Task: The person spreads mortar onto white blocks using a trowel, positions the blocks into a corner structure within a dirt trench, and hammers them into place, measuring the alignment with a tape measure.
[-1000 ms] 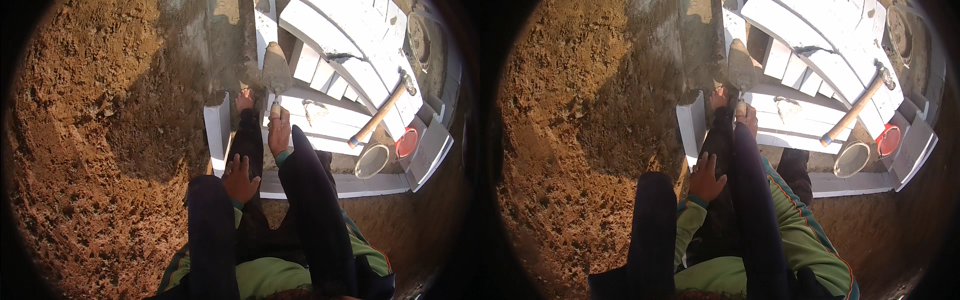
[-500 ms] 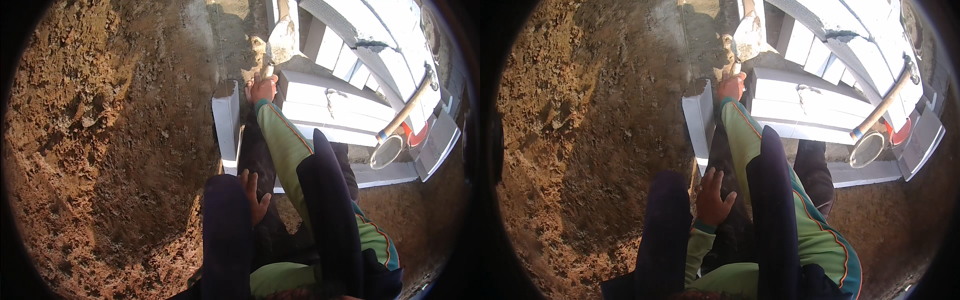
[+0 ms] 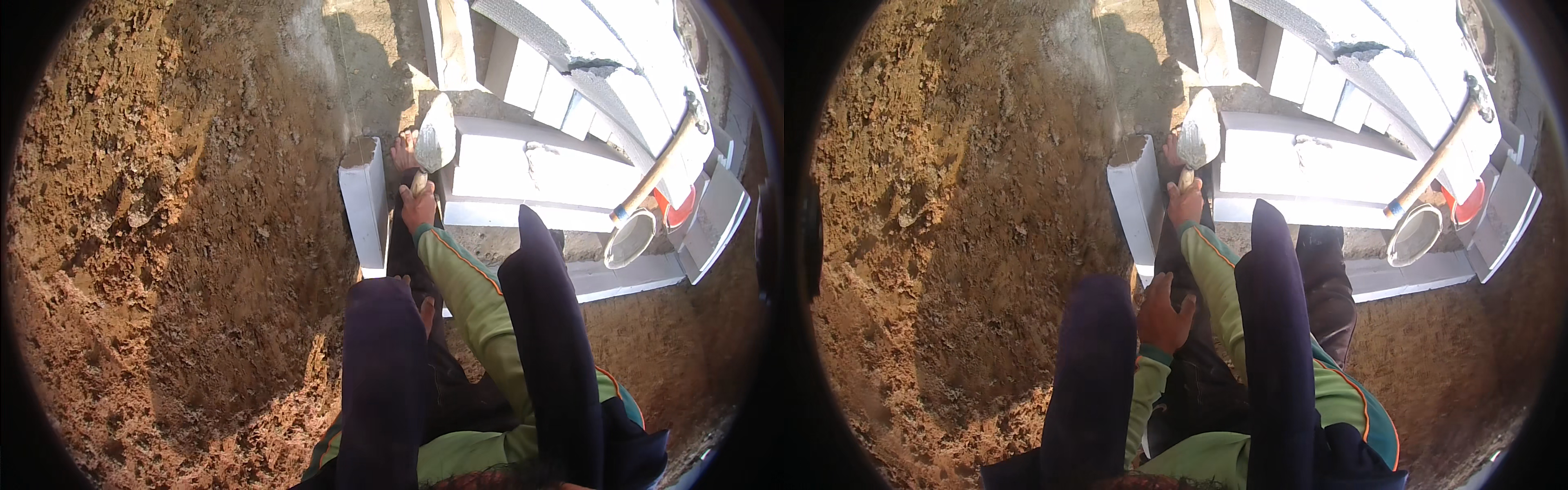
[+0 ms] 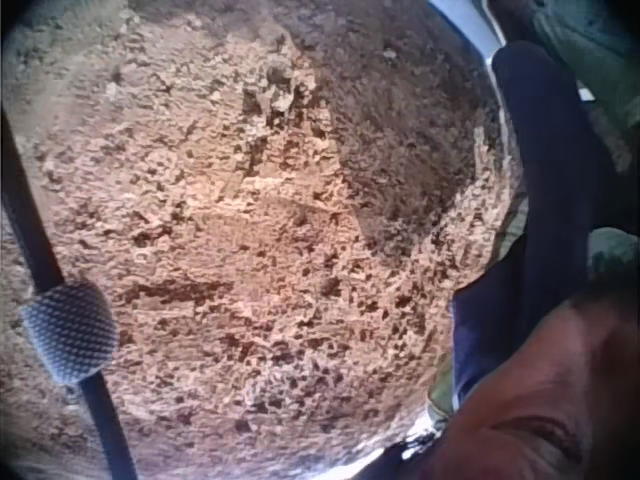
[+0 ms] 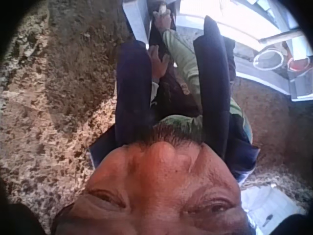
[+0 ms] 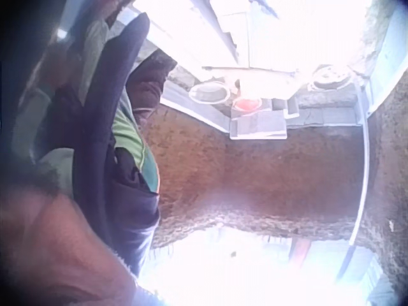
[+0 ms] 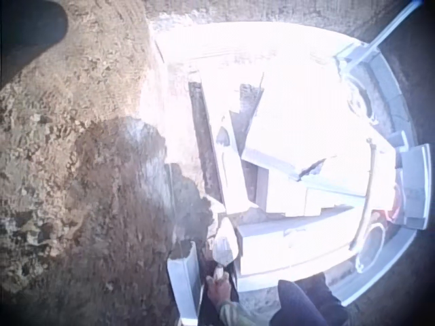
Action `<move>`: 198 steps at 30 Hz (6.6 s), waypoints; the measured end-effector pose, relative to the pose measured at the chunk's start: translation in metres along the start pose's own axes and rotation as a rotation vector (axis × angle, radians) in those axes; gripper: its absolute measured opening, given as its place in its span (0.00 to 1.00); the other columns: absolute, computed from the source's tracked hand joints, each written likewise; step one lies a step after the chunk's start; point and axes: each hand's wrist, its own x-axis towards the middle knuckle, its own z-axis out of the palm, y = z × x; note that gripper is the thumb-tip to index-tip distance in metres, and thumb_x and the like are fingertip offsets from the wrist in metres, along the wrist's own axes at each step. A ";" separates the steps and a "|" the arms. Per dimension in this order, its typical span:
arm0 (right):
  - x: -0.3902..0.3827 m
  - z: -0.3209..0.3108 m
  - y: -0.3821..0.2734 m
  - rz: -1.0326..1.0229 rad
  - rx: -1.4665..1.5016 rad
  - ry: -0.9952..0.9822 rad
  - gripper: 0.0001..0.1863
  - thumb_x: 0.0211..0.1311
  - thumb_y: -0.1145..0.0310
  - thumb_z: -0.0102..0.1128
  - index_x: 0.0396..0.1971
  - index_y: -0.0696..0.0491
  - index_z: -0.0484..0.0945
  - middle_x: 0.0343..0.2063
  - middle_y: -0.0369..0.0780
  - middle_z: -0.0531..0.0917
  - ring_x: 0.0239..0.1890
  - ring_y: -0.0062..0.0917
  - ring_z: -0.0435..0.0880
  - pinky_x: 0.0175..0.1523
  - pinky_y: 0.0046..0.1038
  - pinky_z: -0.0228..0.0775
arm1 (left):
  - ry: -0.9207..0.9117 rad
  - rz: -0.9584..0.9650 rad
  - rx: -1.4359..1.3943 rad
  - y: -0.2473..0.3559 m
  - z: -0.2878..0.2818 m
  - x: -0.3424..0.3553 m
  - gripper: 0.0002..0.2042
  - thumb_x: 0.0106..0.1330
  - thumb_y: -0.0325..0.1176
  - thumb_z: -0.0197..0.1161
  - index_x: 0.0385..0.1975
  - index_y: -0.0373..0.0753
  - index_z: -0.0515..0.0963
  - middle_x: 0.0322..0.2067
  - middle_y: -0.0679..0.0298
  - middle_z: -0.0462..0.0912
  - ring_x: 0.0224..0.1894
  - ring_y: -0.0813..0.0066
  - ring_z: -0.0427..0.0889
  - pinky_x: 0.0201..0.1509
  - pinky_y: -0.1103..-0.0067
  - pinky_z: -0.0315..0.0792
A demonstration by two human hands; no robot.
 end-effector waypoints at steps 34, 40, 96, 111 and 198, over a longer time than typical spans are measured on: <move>0.124 -0.729 -0.113 -0.500 0.839 0.271 0.25 0.63 0.75 0.57 0.61 0.62 0.72 0.41 0.41 0.82 0.33 0.21 0.82 0.32 0.21 0.73 | -0.133 -0.071 0.276 0.012 0.099 0.049 0.33 0.63 0.49 0.66 0.64 0.35 0.72 0.62 0.47 0.75 0.66 0.48 0.73 0.68 0.58 0.67; 0.291 -0.794 -0.174 -0.432 0.975 0.160 0.19 0.74 0.69 0.51 0.58 0.66 0.70 0.45 0.44 0.84 0.41 0.24 0.84 0.38 0.22 0.80 | -0.054 -0.168 0.285 0.147 0.078 0.002 0.35 0.61 0.52 0.65 0.65 0.36 0.71 0.63 0.51 0.75 0.66 0.49 0.73 0.67 0.58 0.69; 0.148 -0.419 -0.263 -1.050 -0.668 0.542 0.46 0.66 0.28 0.47 0.70 0.50 0.63 0.62 0.50 0.66 0.66 0.49 0.64 0.69 0.52 0.57 | 1.046 0.223 -0.443 0.282 -0.262 0.265 0.49 0.41 0.35 0.81 0.65 0.26 0.60 0.52 0.44 0.78 0.52 0.57 0.81 0.58 0.68 0.75; 0.158 -0.418 -0.254 -1.058 -0.717 0.539 0.46 0.63 0.31 0.56 0.71 0.47 0.62 0.63 0.52 0.64 0.68 0.50 0.61 0.68 0.55 0.59 | 1.115 0.545 -0.112 0.364 -0.349 0.315 0.51 0.46 0.40 0.78 0.71 0.36 0.54 0.59 0.36 0.68 0.53 0.38 0.79 0.57 0.57 0.76; 0.052 -0.004 -0.090 -0.092 0.500 -0.500 0.27 0.57 0.58 0.65 0.58 0.48 0.77 0.48 0.50 0.85 0.55 0.43 0.83 0.60 0.38 0.72 | -0.157 -0.043 0.200 0.323 -0.483 0.307 0.46 0.54 0.34 0.73 0.75 0.41 0.59 0.59 0.57 0.79 0.58 0.62 0.79 0.64 0.67 0.73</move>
